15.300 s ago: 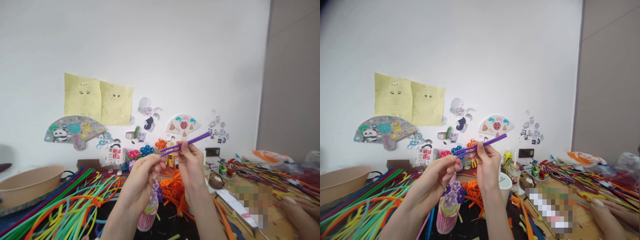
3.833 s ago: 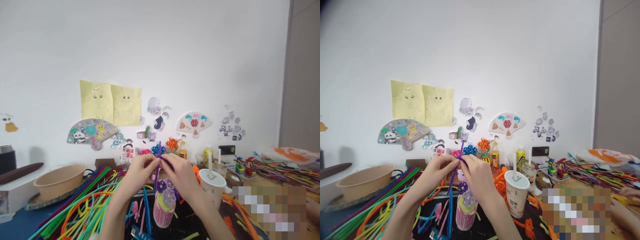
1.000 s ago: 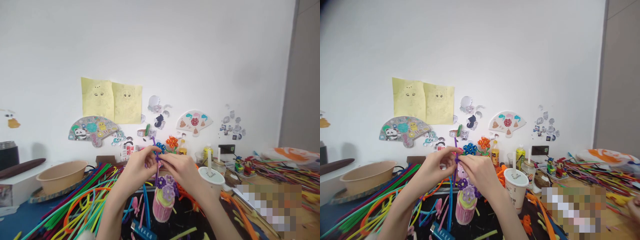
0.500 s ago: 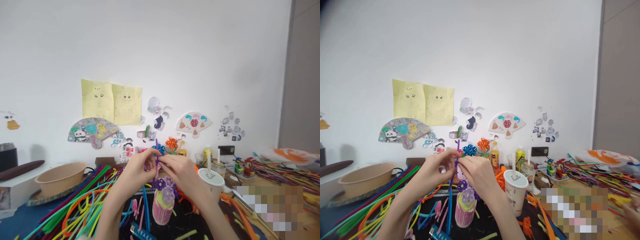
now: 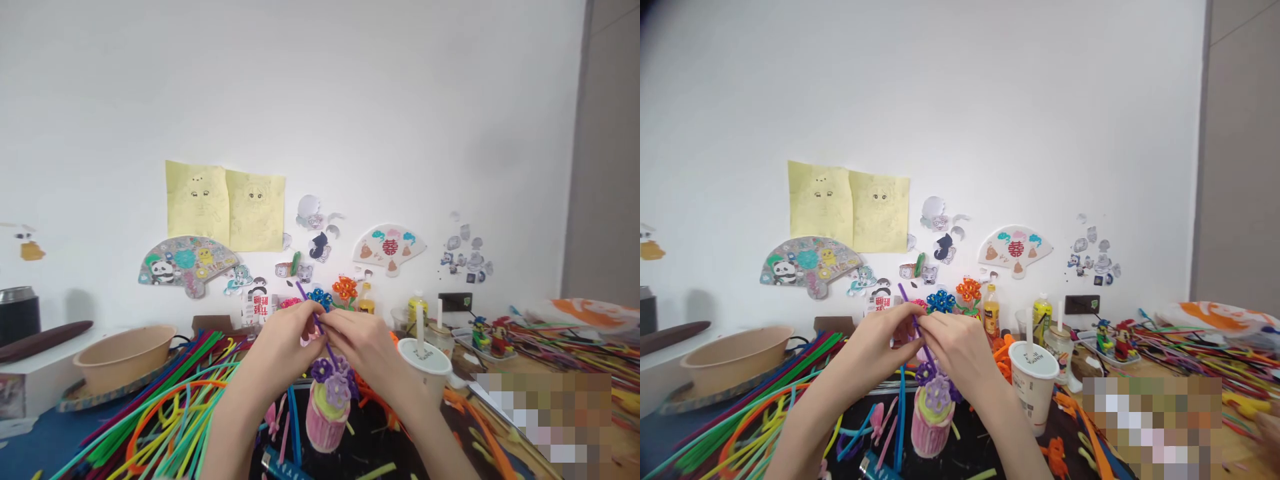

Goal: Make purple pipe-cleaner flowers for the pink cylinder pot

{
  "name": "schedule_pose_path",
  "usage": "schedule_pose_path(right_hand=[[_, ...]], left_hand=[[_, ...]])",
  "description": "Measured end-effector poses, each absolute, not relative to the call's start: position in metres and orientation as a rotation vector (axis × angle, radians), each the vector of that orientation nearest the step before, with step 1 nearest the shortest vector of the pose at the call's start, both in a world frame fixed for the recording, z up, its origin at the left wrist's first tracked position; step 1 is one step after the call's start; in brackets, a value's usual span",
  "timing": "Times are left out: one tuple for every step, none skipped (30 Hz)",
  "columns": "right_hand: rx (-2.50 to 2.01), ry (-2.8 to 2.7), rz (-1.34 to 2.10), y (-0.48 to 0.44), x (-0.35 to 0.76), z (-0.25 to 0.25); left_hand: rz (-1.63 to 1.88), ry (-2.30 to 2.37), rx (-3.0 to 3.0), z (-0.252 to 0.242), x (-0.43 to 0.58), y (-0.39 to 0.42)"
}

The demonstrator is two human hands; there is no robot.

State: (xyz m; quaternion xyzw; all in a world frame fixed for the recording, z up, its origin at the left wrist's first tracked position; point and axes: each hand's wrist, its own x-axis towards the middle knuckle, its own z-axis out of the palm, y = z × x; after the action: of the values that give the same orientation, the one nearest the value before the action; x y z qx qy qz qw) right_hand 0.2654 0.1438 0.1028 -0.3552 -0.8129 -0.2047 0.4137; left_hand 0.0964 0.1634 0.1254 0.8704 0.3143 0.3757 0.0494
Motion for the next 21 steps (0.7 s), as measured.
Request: schedule_pose_path(right_hand=[[-0.904, -2.048, -0.514, 0.143, 0.266, 0.104], [-0.913, -2.051, -0.518, 0.143, 0.266, 0.104], [-0.919, -2.054, -0.523, 0.143, 0.266, 0.104], [-0.924, -2.055, -0.528, 0.143, 0.266, 0.104], [-0.929, -2.055, -0.533, 0.143, 0.266, 0.104], [-0.931, -2.053, -0.537, 0.144, 0.266, 0.104], [-0.934, -2.051, -0.538, 0.144, 0.267, 0.104], [-0.936, -2.048, -0.535, 0.144, 0.267, 0.104], [-0.937, -2.044, -0.531, 0.144, 0.268, 0.104], [-0.937, -2.038, -0.524, 0.144, 0.268, 0.104], [-0.936, -2.033, -0.516, 0.144, 0.269, 0.104], [-0.938, -2.027, -0.507, 0.144, 0.27, 0.104], [-0.941, -2.022, -0.504, 0.144, 0.271, 0.104], [-0.944, -2.019, -0.507, 0.145, 0.271, 0.104], [-0.946, -2.017, -0.515, 0.145, 0.272, 0.104], [-0.946, -2.016, -0.529, 0.146, 0.272, 0.104], [-0.946, -2.015, -0.545, 0.146, 0.273, 0.104], [-0.946, -2.014, -0.56, 0.146, 0.273, 0.103], [-0.946, -2.013, -0.573, 0.147, 0.274, 0.103], [-0.948, -2.012, -0.583, 0.147, 0.274, 0.102], [-0.95, -2.011, -0.59, 0.148, 0.274, 0.102]], left_hand=[[1.146, 0.971, 2.662, 0.125, 0.098, 0.164], [1.149, 0.988, 2.673, 0.125, 0.099, 0.164], [1.155, 1.004, 2.682, 0.125, 0.101, 0.164], [1.162, 1.018, 2.689, 0.125, 0.102, 0.163], [1.173, 1.037, 2.688, 0.125, 0.104, 0.163], [1.185, 1.057, 2.677, 0.125, 0.105, 0.162], [1.196, 1.076, 2.657, 0.125, 0.107, 0.162], [1.202, 1.087, 2.63, 0.126, 0.108, 0.161], [1.202, 1.087, 2.602, 0.126, 0.108, 0.16], [1.199, 1.078, 2.575, 0.127, 0.109, 0.16], [1.195, 1.063, 2.553, 0.127, 0.109, 0.16], [1.187, 1.048, 2.54, 0.127, 0.109, 0.159], [1.181, 1.042, 2.531, 0.128, 0.108, 0.159], [1.175, 1.043, 2.528, 0.128, 0.108, 0.159], [1.17, 1.05, 2.53, 0.128, 0.108, 0.159], [1.167, 1.057, 2.537, 0.128, 0.108, 0.16], [1.162, 1.067, 2.55, 0.127, 0.108, 0.16], [1.155, 1.082, 2.568, 0.127, 0.108, 0.16], [1.149, 1.1, 2.592, 0.127, 0.108, 0.16], [1.148, 1.121, 2.619, 0.127, 0.109, 0.16], [1.148, 1.143, 2.647, 0.127, 0.109, 0.16]])
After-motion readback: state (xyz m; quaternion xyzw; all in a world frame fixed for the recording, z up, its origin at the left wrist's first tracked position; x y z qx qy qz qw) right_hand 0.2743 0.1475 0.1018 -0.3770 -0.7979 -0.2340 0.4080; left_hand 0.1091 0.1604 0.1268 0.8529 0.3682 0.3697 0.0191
